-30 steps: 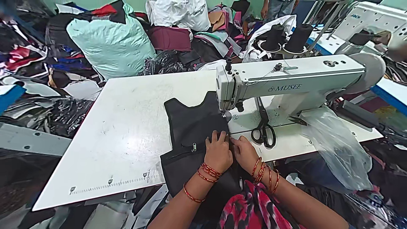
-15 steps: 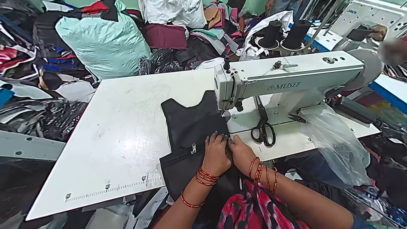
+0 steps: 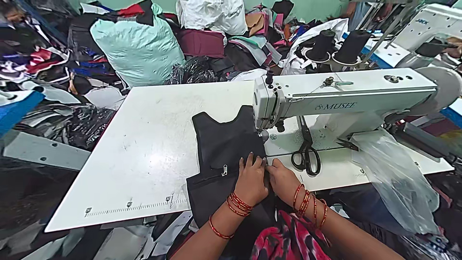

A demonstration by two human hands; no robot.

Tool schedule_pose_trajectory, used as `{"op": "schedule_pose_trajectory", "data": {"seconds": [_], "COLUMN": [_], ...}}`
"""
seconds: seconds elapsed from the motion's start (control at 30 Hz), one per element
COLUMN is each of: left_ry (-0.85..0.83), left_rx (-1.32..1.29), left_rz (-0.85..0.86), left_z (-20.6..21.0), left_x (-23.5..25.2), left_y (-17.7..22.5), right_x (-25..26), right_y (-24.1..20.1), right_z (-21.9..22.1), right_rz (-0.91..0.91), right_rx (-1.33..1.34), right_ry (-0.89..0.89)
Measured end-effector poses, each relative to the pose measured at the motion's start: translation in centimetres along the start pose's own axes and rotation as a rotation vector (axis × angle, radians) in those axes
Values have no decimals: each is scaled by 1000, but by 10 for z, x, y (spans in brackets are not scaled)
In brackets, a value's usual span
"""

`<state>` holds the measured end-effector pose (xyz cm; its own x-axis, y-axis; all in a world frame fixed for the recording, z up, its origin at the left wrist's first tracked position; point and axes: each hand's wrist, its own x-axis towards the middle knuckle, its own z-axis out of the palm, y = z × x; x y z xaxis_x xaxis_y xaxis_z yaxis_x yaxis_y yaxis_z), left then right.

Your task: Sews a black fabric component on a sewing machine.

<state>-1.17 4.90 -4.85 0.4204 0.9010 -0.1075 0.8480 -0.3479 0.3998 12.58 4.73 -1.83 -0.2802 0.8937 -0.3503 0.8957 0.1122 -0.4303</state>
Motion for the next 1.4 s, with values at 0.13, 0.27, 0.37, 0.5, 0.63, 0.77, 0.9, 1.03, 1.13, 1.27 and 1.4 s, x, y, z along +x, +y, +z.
{"op": "schedule_pose_trajectory", "data": {"seconds": [0.13, 0.27, 0.37, 0.5, 0.63, 0.77, 0.9, 1.03, 1.13, 1.27, 1.4], "left_ry": [101, 95, 123, 108, 115, 94, 63, 32, 37, 70, 43], "left_rx": [-2, 9, 12, 4, 0, -11, -15, -45, -39, -33, -32], "left_rz": [43, 50, 61, 54, 65, 58, 47, 24, 18, 27, 19], "left_z": [7, 6, 9, 9, 9, 7, 4, 1, 1, 3, 1], "left_x": [-2, -2, -2, -2, -1, 1, 5, 8, 11, 11, 11], "left_y": [-3, -3, -4, -5, -5, -5, -4, -4, -4, -5, -3], "right_x": [18, 49, 66, 67, 65, 66, 68, 72, 72, 69, 63], "right_y": [24, 29, 26, 15, 12, 9, 5, 3, 4, 9, 12], "right_z": [-19, -23, -22, -19, -15, -13, -18, -21, -21, -18, -16], "right_rz": [-102, -30, 18, 61, 55, 81, 106, 115, 115, 73, 36], "right_rx": [101, 31, -65, -181, -235, -246, -264, -273, -280, -262, -277], "right_ry": [83, 163, 88, 92, 108, 104, 65, 38, 43, 81, 111]}}
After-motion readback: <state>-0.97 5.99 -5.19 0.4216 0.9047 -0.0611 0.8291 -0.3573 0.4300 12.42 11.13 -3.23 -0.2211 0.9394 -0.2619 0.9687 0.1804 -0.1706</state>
